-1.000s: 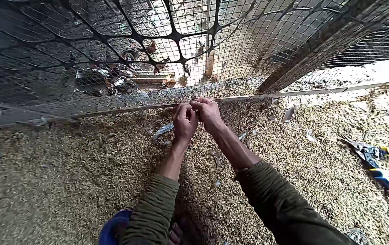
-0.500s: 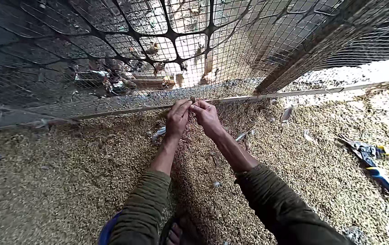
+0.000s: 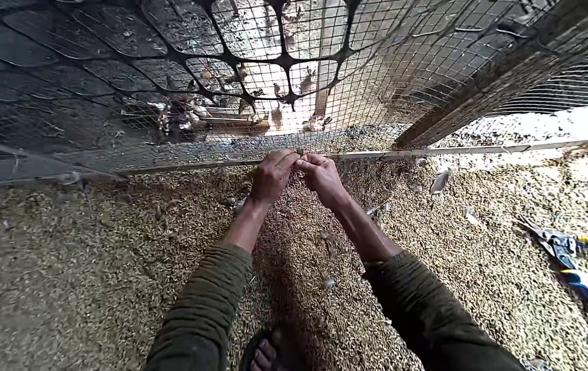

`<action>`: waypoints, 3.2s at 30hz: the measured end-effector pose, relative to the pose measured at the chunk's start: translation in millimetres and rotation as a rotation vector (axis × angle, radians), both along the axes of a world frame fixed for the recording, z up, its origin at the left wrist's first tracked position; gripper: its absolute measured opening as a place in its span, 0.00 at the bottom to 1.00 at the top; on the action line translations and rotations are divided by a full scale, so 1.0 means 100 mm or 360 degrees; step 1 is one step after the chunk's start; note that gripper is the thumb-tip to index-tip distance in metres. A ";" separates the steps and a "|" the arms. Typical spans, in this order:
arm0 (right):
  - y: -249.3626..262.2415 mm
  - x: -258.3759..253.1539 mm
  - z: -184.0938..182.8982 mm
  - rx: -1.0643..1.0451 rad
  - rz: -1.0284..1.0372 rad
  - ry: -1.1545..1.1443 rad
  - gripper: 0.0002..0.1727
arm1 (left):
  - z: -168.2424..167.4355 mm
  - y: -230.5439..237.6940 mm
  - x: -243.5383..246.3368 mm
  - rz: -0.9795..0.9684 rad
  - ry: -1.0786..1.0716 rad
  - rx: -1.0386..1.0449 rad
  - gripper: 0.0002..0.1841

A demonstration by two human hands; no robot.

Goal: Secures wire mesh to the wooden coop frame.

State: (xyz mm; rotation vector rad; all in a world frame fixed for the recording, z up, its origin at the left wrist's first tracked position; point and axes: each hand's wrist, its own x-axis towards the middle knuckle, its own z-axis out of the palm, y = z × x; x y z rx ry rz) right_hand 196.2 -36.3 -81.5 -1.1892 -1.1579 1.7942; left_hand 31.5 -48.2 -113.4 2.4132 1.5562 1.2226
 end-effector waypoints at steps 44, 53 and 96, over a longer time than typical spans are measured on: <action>0.57 0.39 0.75 0.0408 0.0823 -0.1428 0.16 | 0.45 -0.05 0.06 0.0531 -0.1302 -0.1066 0.13; 0.17 0.58 0.67 0.0364 0.0583 -0.0912 0.13 | 1.27 -0.46 0.33 0.0321 -0.0709 -0.1869 0.24; 0.59 0.09 0.09 0.0671 0.0033 -0.0982 0.15 | 0.60 0.26 0.03 0.0474 -0.1069 -0.1588 0.23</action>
